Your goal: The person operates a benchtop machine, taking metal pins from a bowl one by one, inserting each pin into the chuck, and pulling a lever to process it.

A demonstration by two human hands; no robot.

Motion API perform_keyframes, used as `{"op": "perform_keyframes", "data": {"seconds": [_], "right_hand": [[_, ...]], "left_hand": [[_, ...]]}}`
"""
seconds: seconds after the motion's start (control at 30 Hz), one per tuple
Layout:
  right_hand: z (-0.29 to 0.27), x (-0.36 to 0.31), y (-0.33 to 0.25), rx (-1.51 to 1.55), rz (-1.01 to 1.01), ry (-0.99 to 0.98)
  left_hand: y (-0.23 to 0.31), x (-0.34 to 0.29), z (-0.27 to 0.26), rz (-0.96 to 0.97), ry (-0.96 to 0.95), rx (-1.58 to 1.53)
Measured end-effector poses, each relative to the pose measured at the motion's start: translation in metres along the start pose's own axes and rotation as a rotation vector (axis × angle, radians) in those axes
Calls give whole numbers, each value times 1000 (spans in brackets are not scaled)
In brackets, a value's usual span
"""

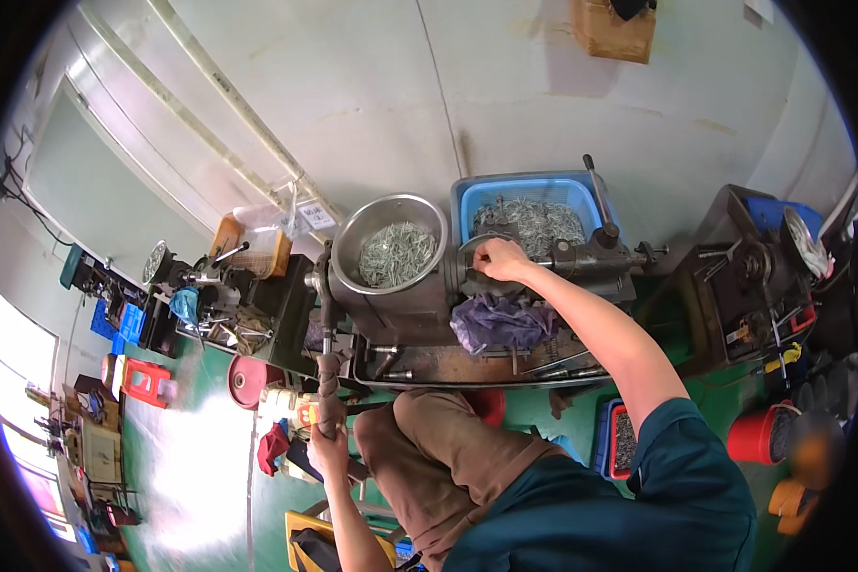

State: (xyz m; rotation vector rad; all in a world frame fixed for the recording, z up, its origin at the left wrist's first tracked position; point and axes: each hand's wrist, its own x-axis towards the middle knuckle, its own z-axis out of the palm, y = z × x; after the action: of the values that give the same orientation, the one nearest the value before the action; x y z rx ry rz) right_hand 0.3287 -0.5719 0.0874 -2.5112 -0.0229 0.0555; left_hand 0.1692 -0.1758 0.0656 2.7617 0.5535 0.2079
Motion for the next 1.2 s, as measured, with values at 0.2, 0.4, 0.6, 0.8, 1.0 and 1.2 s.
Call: {"op": "perform_keyframes", "data": {"seconds": [0.2, 0.4, 0.6, 0.8, 1.0, 1.2], "right_hand": [[1, 0, 2, 50, -31, 34], [-1, -1, 0, 18, -31, -15], [0, -3, -6, 1, -37, 32], [2, -3, -5, 2, -28, 50], [3, -2, -3, -4, -60, 69], [-22, 8, -3, -233, -145, 66]], "left_hand": [[2, -1, -2, -22, 2, 15], [4, -3, -2, -17, 7, 21], [2, -2, 0, -15, 17, 25], [-7, 7, 3, -11, 5, 74], [-43, 49, -4, 104, 73, 133], [-63, 82, -9, 100, 59, 181]]}}
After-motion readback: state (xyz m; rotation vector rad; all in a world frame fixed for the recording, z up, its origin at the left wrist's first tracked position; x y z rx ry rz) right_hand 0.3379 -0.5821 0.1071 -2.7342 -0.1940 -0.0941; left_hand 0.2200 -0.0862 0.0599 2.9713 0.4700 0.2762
